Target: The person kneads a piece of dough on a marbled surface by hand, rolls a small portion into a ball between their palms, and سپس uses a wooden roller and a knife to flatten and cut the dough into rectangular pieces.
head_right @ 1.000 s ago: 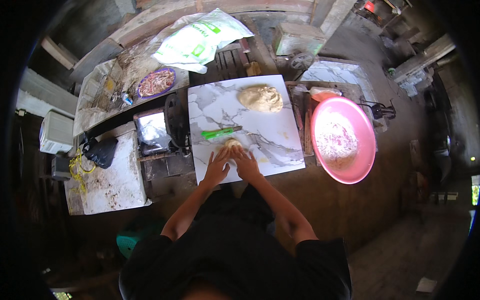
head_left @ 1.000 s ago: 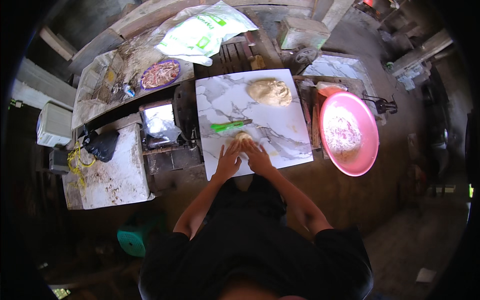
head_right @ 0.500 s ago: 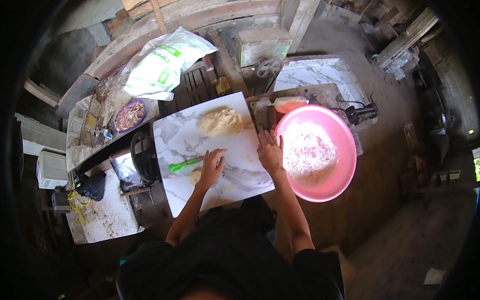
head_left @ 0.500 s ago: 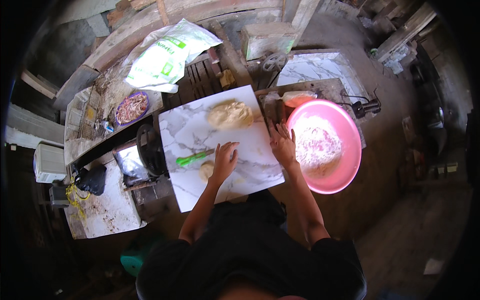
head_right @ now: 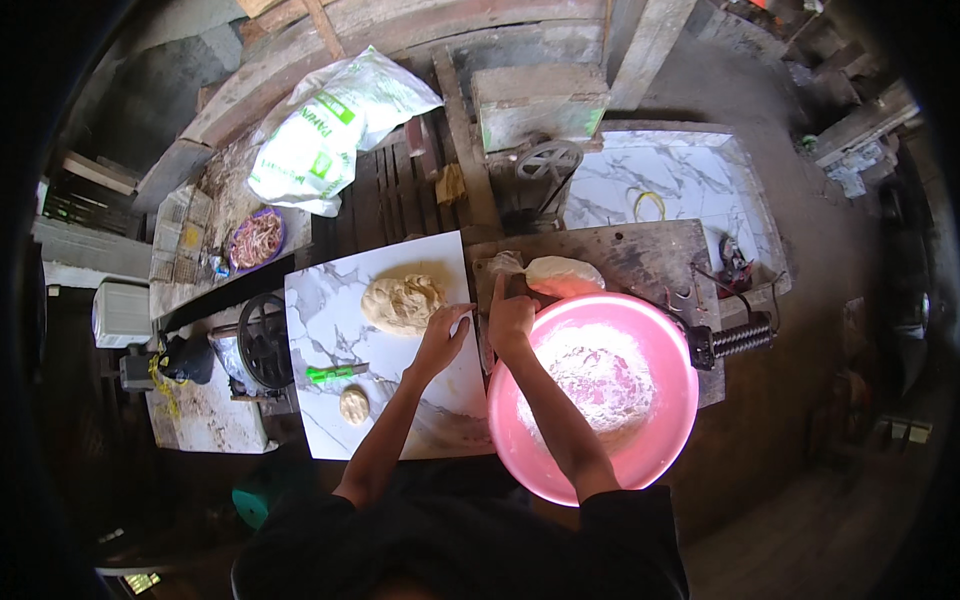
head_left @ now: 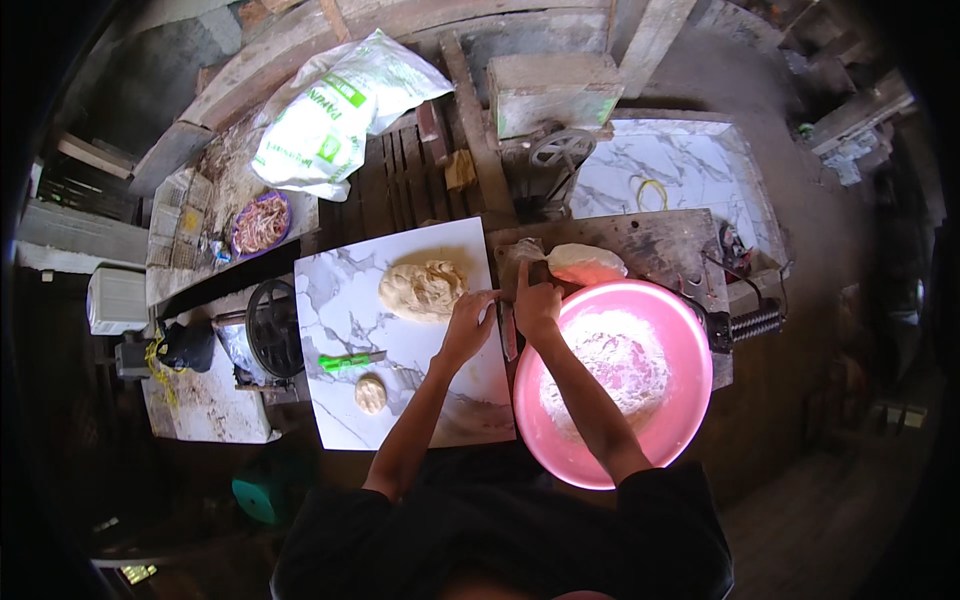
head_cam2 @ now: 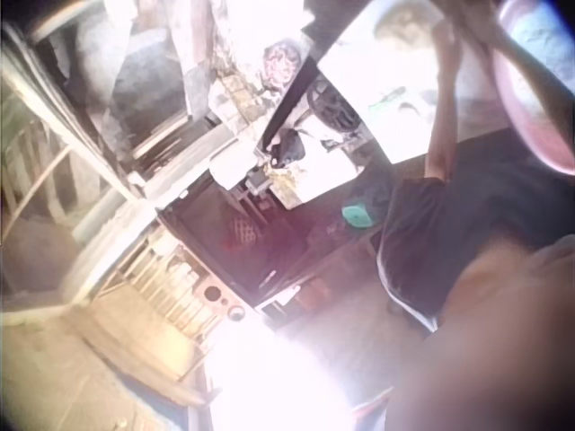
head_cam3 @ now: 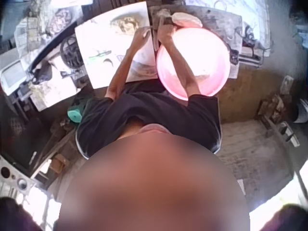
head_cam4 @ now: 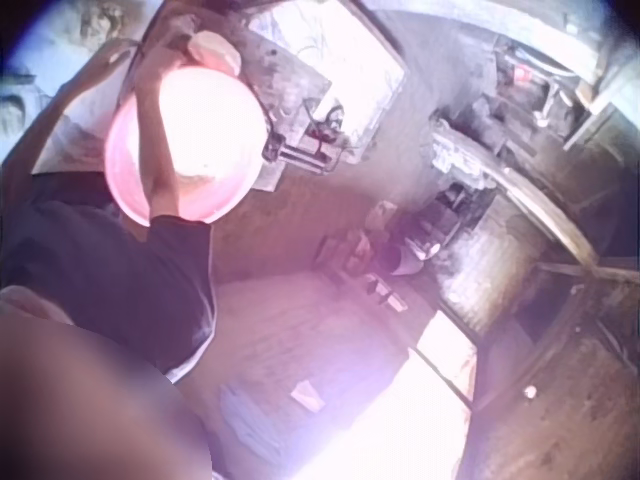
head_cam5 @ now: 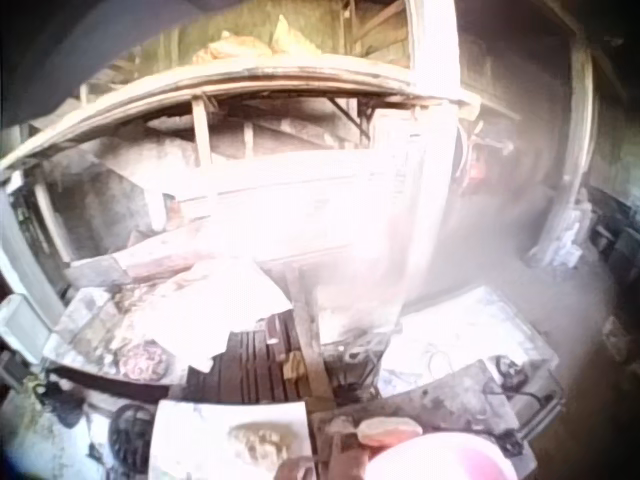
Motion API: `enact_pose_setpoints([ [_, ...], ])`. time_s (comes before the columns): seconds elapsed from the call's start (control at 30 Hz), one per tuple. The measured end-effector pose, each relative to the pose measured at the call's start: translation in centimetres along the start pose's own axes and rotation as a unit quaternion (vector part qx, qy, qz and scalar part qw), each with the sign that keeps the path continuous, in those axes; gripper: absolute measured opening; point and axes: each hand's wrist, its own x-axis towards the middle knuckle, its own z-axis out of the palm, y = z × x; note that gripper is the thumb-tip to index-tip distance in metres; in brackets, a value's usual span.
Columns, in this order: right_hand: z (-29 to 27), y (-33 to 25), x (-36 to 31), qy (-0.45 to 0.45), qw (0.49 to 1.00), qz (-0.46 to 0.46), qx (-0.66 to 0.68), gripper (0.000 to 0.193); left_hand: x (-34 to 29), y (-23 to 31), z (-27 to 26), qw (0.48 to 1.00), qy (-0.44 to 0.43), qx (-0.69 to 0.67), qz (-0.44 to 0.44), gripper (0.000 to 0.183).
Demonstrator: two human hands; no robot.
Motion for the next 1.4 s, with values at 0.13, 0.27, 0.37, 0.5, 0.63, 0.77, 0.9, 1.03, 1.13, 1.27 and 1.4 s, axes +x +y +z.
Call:
enact_pose_setpoints([
  [0.13, -0.2, -1.5, -1.3, 0.007, 0.996, -0.020, 0.092, 0.077, -0.7, 0.0, -0.7, 0.999, 0.037, -0.026, -0.004, 0.024],
  [0.27, 0.6, -2.0, -1.5, 0.085, 0.981, -0.031, 0.169, 0.079, -0.6, 0.3, -1.2, 0.997, 0.067, -0.023, -0.009, 0.023],
  [0.37, -2.7, -1.4, -2.5, 0.153, 0.952, -0.053, 0.261, 0.075, -0.7, 0.7, -1.4, 0.994, 0.096, -0.048, -0.020, 0.025],
  [0.5, -7.0, -1.1, -2.6, 0.320, 0.820, -0.210, 0.425, 0.069, 0.1, 3.5, -2.8, 0.965, 0.075, -0.221, -0.123, 0.032],
  [0.63, -9.6, -1.0, -2.2, 0.145, 0.699, -0.298, 0.634, 0.060, 0.2, 4.9, -4.3, 0.944, 0.063, -0.299, -0.125, 0.041],
  [0.77, -9.6, -2.2, -2.4, 0.135, 0.685, -0.360, 0.619, 0.046, 0.2, 5.1, -5.5, 0.928, 0.148, -0.331, -0.087, 0.043],
  [0.9, -7.5, -3.2, -2.8, -0.027, 0.670, -0.363, 0.647, 0.037, -0.3, 2.1, -7.2, 0.876, 0.211, -0.421, -0.106, 0.040],
  [1.03, -6.1, -3.9, -3.4, 0.010, 0.773, -0.358, 0.524, 0.044, -1.6, 0.2, -8.4, 0.847, 0.170, -0.490, -0.121, 0.034],
  [1.13, -3.3, -3.1, -2.7, 0.081, 0.849, -0.365, 0.373, 0.047, -3.2, -1.6, -7.3, 0.829, 0.191, -0.492, -0.184, 0.033],
  [1.27, -1.3, -2.6, -3.1, 0.151, 0.917, -0.307, 0.202, 0.041, -4.6, -4.0, -5.5, 0.928, 0.091, -0.312, -0.183, 0.042],
  [1.4, 1.1, -2.7, -2.5, 0.217, 0.927, -0.285, 0.112, 0.038, -5.0, -4.2, -4.0, 0.945, 0.192, -0.177, -0.200, 0.035],
])
